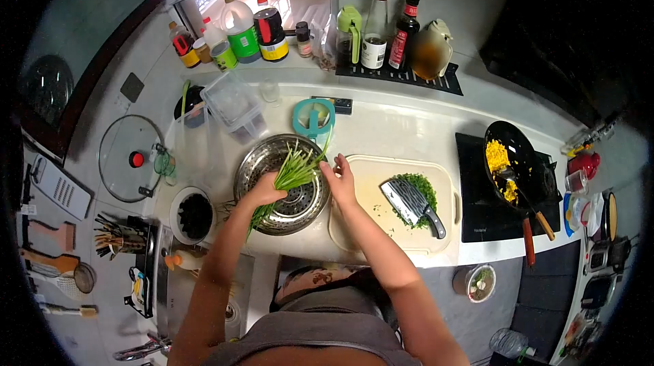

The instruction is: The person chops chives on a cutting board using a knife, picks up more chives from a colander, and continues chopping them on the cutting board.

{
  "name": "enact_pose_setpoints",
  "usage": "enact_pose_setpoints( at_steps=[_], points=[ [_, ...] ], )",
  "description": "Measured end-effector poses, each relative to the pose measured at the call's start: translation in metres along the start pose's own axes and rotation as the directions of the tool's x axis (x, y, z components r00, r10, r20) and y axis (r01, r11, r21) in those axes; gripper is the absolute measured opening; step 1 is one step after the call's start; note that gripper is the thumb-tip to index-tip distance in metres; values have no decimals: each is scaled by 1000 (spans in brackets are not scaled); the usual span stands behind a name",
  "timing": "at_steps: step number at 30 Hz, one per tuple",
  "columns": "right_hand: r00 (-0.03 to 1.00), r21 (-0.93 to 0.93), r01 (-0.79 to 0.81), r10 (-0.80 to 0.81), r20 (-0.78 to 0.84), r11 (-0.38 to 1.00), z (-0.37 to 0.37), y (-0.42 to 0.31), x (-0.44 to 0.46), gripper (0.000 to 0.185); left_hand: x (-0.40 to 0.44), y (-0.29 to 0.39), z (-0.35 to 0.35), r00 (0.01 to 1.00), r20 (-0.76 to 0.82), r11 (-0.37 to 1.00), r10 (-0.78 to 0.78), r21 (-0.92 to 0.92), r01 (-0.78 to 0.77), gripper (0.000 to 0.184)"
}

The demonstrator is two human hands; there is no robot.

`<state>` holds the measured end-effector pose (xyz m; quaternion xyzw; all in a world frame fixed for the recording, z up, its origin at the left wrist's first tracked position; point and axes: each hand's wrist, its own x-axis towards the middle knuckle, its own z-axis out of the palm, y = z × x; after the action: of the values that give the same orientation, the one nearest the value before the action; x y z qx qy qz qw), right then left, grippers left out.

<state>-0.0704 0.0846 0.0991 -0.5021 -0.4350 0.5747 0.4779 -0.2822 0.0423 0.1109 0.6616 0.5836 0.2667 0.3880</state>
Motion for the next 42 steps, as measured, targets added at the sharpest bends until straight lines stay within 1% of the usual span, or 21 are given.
enact_pose_setpoints(
  at_steps=[1,2,4,5,7,9,13,14,17,20,21,24,27,31,32,35,36,37,39,40,42],
  points=[
    [999,63,41,-40,-14,997,1,2,4,56,0,0,2,998,37,999,-43,-30,44,34],
    [1000,142,23,-20,-23,990,1,5,4,44,-1,0,4,993,76,994,-86,-58,90,34],
    [996,155,-8,-6,88,988,-7,6,10,34,-5,11,4,984,134,990,-120,-55,128,35],
    [990,160,-24,1,144,987,-11,8,12,30,-4,6,8,981,161,982,-106,-137,128,35],
    [998,223,-18,2,69,975,-11,5,9,19,-1,-1,15,975,210,945,-70,-298,132,35],
    [997,274,-67,76,-25,959,-21,8,10,18,-2,0,11,970,230,947,-77,-289,143,36],
    [949,628,-44,228,-216,777,-55,14,23,13,1,-18,2,969,238,921,-62,-360,147,37],
    [929,628,-44,263,-259,777,-67,12,24,15,-1,-19,-1,977,185,932,-101,-326,158,36],
    [868,635,4,313,-385,773,-100,17,25,22,-2,-22,-12,986,67,868,-150,-469,163,32],
    [814,644,13,366,-451,765,-111,10,18,25,5,-44,-18,985,-101,873,-143,-481,77,29],
    [853,605,-18,328,-406,796,-107,5,14,25,7,-42,-21,978,-157,875,-138,-481,46,28],
    [966,472,-56,168,-197,880,-81,-2,2,22,11,-24,-20,980,-140,829,-139,-557,38,24],
    [969,341,-243,241,49,908,-37,-20,-13,15,15,2,-10,994,-76,805,-81,-593,20,22],
    [920,438,-387,369,128,811,-2,-8,-11,17,21,34,10,1000,13,792,11,-611,0,23],
    [916,479,-399,362,172,782,0,-6,-9,17,24,32,16,998,50,785,28,-620,9,30],
    [895,612,-443,291,337,655,2,-2,-9,18,27,42,31,996,79,761,28,-649,30,28],
    [884,664,-459,230,406,590,0,-5,-12,18,29,42,35,995,89,822,-55,-562,96,28],
    [869,707,-478,164,466,521,-1,-7,-14,19,30,42,40,1000,-24,911,1,-412,-11,29],
    [903,629,-407,186,388,662,3,-11,-21,20,30,48,51,966,-204,983,161,-52,-175,31],
    [918,579,-372,193,348,725,4,-12,-23,21,28,54,52,985,-136,989,109,112,-94,38],
    [934,523,-347,235,270,779,1,-9,-24,23,24,64,63,972,-175,956,159,273,-107,40]
  ],
)
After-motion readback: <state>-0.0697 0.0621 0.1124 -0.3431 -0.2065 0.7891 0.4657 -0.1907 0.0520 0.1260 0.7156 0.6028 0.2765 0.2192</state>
